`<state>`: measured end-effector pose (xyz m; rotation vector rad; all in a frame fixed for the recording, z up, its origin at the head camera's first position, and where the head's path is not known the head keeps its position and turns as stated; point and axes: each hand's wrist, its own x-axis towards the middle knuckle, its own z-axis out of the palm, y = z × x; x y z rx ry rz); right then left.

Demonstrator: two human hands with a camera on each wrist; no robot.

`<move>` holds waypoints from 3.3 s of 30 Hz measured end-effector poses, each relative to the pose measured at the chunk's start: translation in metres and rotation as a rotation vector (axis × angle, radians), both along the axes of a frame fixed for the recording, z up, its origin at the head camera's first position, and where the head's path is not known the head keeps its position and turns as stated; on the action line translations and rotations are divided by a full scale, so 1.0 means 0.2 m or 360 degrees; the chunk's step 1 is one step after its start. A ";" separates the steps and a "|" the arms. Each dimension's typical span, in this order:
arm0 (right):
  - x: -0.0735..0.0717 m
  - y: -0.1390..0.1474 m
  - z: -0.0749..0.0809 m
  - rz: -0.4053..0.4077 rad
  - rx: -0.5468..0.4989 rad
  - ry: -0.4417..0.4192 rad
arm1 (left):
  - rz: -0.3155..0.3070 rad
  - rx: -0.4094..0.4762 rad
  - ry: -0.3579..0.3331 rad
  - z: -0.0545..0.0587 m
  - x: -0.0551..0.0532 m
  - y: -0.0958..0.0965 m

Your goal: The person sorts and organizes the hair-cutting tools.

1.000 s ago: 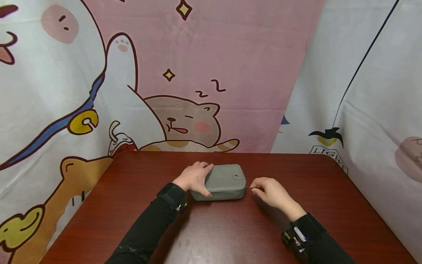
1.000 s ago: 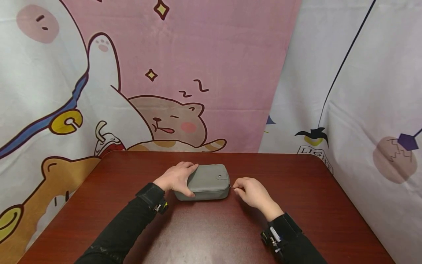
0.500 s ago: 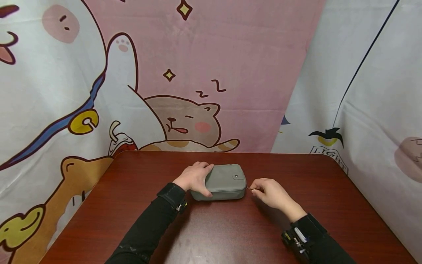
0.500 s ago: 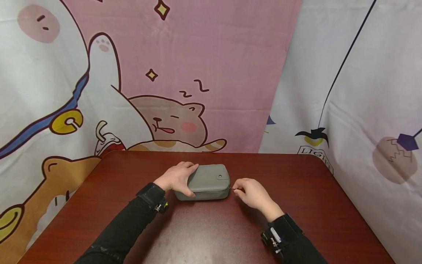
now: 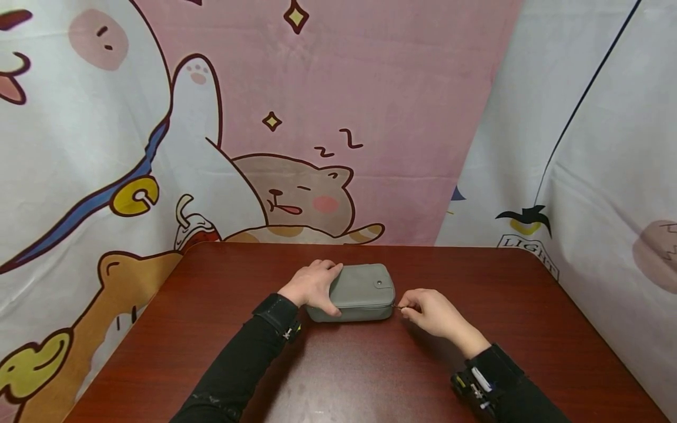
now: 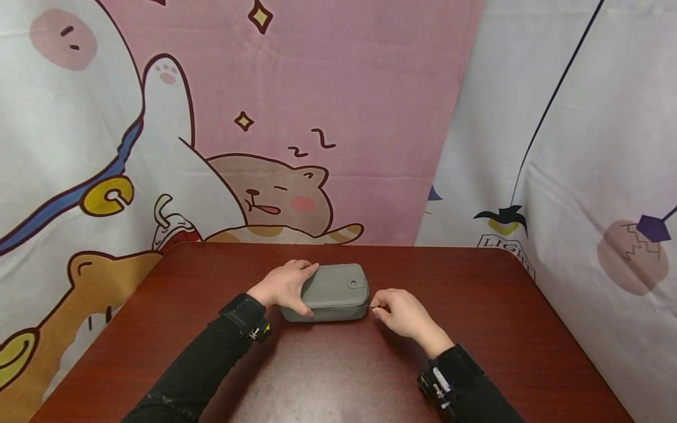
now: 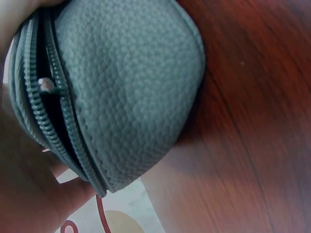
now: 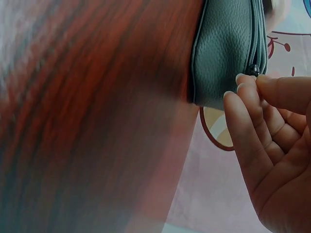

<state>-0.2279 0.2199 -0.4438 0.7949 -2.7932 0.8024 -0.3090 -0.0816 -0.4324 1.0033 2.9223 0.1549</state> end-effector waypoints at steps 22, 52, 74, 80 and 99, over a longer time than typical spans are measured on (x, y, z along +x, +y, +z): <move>0.02 -0.02 0.00 0.0028 -0.0035 -0.0025 | -0.0009 0.0007 -0.0006 0.00 0.00 0.00; 0.03 -0.10 0.00 0.0187 -0.0179 -0.0179 | -0.0011 0.0016 0.0001 -0.01 0.00 0.00; 0.02 -0.19 0.00 0.0230 -0.0206 -0.0089 | -0.0010 0.0021 0.0005 0.00 0.00 0.01; 0.02 -0.23 -0.01 0.0219 -0.0170 -0.0054 | 0.0005 0.0015 -0.0009 0.00 0.00 0.01; 0.03 -0.33 0.00 0.0227 -0.0101 0.0025 | 0.0013 0.0021 -0.0034 0.00 0.00 0.01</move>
